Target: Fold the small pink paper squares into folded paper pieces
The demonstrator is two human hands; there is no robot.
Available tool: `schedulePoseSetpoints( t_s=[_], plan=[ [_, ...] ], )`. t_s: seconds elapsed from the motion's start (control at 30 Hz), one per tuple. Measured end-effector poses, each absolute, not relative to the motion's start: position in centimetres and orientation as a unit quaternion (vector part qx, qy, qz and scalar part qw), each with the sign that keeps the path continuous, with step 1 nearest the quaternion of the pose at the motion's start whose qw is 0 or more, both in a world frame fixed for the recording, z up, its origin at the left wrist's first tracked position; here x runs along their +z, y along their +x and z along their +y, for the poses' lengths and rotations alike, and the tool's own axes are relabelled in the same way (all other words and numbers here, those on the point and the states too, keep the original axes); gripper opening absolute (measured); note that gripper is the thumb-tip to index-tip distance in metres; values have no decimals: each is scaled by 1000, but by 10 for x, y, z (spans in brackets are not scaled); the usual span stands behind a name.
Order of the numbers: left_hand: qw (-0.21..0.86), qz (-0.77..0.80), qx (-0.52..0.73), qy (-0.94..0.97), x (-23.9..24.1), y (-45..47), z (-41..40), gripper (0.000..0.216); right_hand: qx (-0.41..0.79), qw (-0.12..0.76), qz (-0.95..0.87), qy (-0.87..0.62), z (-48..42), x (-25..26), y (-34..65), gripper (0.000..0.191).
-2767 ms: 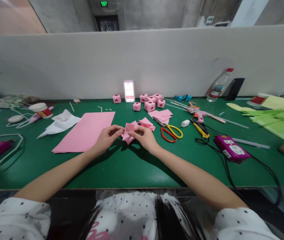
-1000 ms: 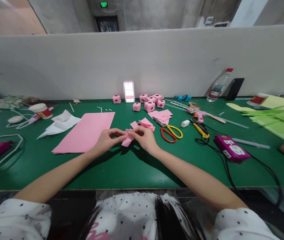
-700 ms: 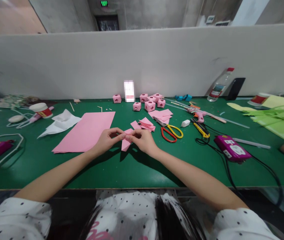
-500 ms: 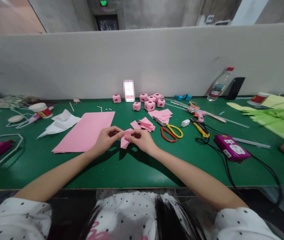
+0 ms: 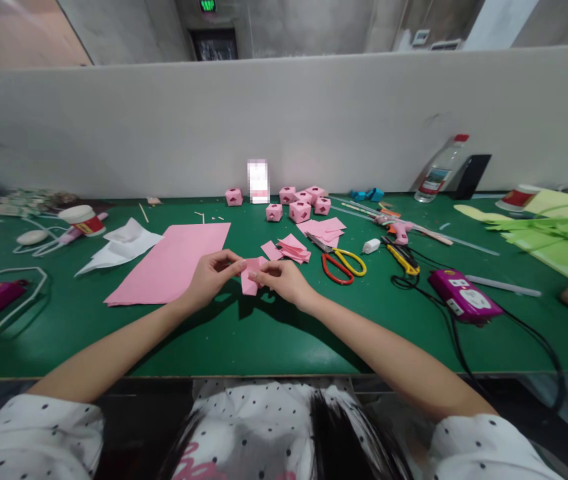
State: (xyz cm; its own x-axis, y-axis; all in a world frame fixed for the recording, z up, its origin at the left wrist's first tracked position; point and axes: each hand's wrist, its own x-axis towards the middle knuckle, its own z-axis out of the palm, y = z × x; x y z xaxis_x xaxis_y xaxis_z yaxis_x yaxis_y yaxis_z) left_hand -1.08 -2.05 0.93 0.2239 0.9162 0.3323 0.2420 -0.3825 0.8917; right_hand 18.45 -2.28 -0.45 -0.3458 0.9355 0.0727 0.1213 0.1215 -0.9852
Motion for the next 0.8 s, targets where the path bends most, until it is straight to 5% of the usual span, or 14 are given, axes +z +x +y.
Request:
schedulePoseSetpoints(
  t_s=[0.8],
  plan=[
    [364, 428, 473, 678, 9, -10, -18, 30, 542, 394, -620, -409, -19, -13, 185, 39]
  ],
)
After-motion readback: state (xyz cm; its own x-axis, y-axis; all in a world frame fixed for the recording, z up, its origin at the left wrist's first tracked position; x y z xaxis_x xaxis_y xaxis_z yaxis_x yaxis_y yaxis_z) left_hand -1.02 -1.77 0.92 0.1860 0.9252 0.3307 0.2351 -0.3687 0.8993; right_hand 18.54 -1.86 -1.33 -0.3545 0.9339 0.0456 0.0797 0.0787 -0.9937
